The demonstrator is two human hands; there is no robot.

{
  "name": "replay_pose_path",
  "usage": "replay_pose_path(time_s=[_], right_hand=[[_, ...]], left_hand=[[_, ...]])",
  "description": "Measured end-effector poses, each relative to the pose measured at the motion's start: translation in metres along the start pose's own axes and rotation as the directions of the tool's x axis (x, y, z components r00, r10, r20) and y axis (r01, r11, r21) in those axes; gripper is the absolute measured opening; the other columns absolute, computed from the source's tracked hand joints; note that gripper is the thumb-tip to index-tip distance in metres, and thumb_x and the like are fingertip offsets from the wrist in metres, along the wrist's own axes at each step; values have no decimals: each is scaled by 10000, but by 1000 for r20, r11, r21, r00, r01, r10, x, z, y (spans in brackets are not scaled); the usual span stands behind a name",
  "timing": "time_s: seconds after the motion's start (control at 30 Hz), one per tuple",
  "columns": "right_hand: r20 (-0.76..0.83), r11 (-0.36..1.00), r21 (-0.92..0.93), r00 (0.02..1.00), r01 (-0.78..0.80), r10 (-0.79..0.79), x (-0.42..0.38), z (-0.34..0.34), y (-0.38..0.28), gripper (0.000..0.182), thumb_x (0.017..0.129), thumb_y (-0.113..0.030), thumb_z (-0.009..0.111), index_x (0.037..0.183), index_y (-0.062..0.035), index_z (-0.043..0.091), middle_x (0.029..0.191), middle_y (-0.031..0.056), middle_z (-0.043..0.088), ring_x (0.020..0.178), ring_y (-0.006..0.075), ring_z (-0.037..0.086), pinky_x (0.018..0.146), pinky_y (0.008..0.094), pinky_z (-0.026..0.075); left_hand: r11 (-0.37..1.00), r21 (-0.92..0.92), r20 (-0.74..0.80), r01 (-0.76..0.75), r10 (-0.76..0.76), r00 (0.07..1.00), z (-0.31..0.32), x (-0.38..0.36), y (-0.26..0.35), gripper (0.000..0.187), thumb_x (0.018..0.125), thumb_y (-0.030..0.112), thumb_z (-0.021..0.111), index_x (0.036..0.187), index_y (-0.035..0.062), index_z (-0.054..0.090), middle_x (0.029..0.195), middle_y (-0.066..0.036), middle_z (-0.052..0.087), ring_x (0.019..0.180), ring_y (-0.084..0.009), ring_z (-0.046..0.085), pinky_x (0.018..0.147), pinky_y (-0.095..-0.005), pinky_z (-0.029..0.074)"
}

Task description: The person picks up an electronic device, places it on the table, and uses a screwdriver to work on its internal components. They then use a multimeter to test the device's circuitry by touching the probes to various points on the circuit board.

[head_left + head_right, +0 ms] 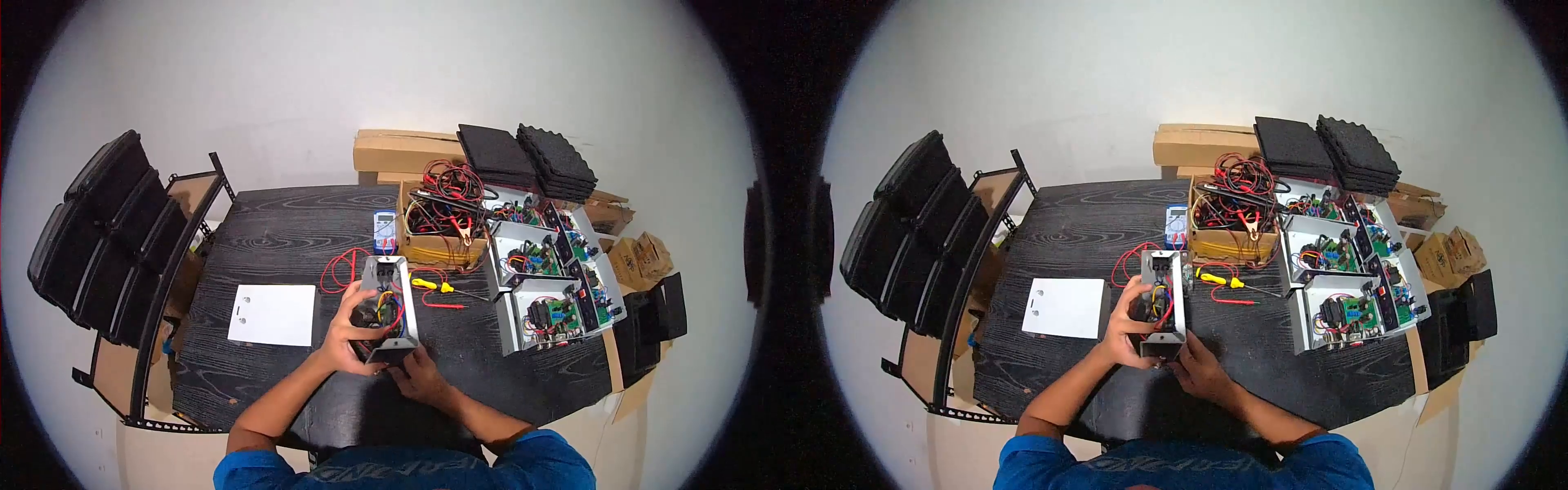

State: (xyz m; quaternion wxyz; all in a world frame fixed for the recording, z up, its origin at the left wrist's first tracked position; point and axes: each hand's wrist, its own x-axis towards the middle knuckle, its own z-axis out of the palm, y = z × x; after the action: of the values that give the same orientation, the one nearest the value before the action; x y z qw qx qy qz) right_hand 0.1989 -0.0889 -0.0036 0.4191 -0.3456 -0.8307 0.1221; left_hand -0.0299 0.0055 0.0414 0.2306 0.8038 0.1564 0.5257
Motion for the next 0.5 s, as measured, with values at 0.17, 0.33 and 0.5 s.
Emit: replay_pose_path(time_s=[0.17, 0.33, 0.5], right_hand=[[4, 999, 5, 999, 54, -54, 13, -1, -4, 510, 900, -42, 744, 1332, 126, 533, 1410, 361, 487, 1304, 529, 541, 1073, 519, 523], [11, 988, -93, 992, 126, -126, 14, 3, -3, 526, 922, 2, 706, 1383, 151, 501, 1450, 354, 477, 1356, 482, 539, 1100, 471, 538], [48, 993, -82, 995, 89, -85, 16, 2, -7, 581, 903, 10, 726, 1405, 168, 478, 1484, 351, 469, 1383, 456, 539, 1111, 457, 543]], left_hand=[[996, -57, -6, 67, -68, 998, -8, -14, -4, 568, 466, 325, 987, 987, 152, 844, 1608, -258, 400, 1542, -544, 255, 1231, -694, 162], [985, -117, -8, 127, -129, 992, -10, -24, -8, 550, 484, 307, 999, 991, 156, 846, 1650, -262, 360, 1557, -540, 233, 1245, -654, 165], [991, -39, 47, 125, -123, 991, -14, -29, -13, 541, 481, 320, 1003, 963, 126, 850, 1646, -295, 376, 1565, -534, 239, 1251, -638, 168]])
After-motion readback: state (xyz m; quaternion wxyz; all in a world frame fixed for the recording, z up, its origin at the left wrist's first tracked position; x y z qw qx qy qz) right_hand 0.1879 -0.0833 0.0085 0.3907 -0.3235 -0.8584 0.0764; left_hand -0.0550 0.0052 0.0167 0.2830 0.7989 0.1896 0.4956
